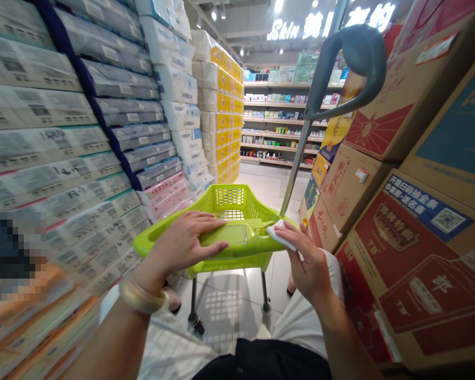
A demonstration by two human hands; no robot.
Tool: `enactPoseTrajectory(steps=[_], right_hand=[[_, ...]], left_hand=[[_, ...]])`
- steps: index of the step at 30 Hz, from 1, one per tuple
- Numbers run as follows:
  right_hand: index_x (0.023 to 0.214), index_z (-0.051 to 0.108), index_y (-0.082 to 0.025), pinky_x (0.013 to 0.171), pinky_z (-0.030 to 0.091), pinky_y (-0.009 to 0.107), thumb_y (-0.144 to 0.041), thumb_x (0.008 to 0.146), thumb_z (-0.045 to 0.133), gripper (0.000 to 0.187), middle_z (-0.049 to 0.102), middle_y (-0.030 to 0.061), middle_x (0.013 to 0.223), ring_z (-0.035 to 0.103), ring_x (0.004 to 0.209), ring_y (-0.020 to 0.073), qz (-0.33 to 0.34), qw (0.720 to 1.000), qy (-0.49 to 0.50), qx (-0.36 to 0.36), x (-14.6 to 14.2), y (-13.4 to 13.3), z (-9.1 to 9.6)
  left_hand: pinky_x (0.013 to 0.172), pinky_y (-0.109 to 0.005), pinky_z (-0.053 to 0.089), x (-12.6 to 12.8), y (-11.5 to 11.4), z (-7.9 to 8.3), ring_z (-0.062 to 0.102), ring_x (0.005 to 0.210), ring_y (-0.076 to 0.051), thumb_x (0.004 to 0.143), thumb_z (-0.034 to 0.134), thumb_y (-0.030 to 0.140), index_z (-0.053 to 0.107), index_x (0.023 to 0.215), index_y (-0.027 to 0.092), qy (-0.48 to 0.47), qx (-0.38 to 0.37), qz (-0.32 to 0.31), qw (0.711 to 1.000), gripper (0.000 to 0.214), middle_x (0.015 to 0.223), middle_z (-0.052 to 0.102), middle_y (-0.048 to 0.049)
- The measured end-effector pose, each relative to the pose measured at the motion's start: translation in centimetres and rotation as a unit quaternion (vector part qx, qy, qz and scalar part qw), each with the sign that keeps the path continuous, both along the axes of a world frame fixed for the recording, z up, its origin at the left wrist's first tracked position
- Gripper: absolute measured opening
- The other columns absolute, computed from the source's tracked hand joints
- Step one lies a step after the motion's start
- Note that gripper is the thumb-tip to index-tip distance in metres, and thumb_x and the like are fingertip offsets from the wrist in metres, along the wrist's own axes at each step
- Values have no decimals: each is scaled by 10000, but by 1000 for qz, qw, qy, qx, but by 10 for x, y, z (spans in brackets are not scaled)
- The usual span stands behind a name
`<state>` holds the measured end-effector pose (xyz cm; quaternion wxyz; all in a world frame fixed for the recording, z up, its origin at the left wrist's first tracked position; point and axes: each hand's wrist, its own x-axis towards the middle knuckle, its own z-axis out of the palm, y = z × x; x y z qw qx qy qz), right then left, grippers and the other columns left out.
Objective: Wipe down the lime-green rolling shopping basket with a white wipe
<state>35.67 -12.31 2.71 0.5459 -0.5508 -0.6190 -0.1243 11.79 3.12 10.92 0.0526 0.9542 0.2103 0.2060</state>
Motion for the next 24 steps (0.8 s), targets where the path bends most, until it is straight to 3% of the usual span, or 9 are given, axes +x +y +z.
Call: enactPoseTrajectory(steps=[4, 9, 11, 15, 20, 24], right_hand=[[1153, 687, -279, 1145, 384, 523, -214, 966, 505, 269, 748, 42, 1142, 658, 1172, 231, -36, 997, 60, 18, 7, -1, 1], [1156, 691, -290, 1124, 434, 444, -175, 957, 520, 286, 739, 25, 1166, 638, 1202, 208, 55, 998, 33, -16, 4, -7, 3], [1159, 691, -293, 1114, 447, 436, -175, 956, 525, 288, 740, 23, 1164, 642, 1197, 206, 51, 998, 46, -16, 5, -7, 4], [1167, 691, -282, 1078, 483, 434, -186, 956, 529, 283, 739, 41, 1165, 656, 1175, 213, 14, 996, 83, -2, 4, -6, 5], [1165, 690, -282, 1117, 445, 450, -139, 951, 512, 313, 739, 33, 1162, 629, 1214, 210, 103, 994, 27, -20, -4, -3, 6], [1158, 695, -269, 1068, 494, 438, -197, 961, 517, 275, 739, 53, 1160, 658, 1169, 216, 28, 996, 86, -3, 1, 0, 4]], left_hand=[[1022, -439, 456, -7, 8, 1, 625, 1133, -261, 869, 502, 596, 691, 1184, 237, 0, -6, -14, 1000, 514, 1164, 729, -76], [1046, -487, 420, -16, 15, 3, 573, 1191, -290, 887, 455, 580, 589, 1316, 212, -39, 65, 29, 997, 581, 1272, 660, -127], [1071, -524, 382, -18, 12, 5, 549, 1211, -311, 866, 486, 580, 569, 1331, 220, -40, 104, 45, 993, 594, 1280, 649, -128], [1092, -540, 353, -10, -7, 11, 528, 1223, -313, 869, 509, 543, 549, 1342, 243, -61, 125, 35, 990, 561, 1277, 637, -109], [1098, -522, 353, 18, -39, 15, 534, 1222, -304, 846, 573, 524, 595, 1276, 225, -59, 104, -31, 992, 524, 1256, 651, -102], [1073, -499, 379, 41, -54, 13, 556, 1178, -292, 840, 606, 488, 639, 1203, 193, -53, 81, -58, 994, 469, 1217, 661, -108]])
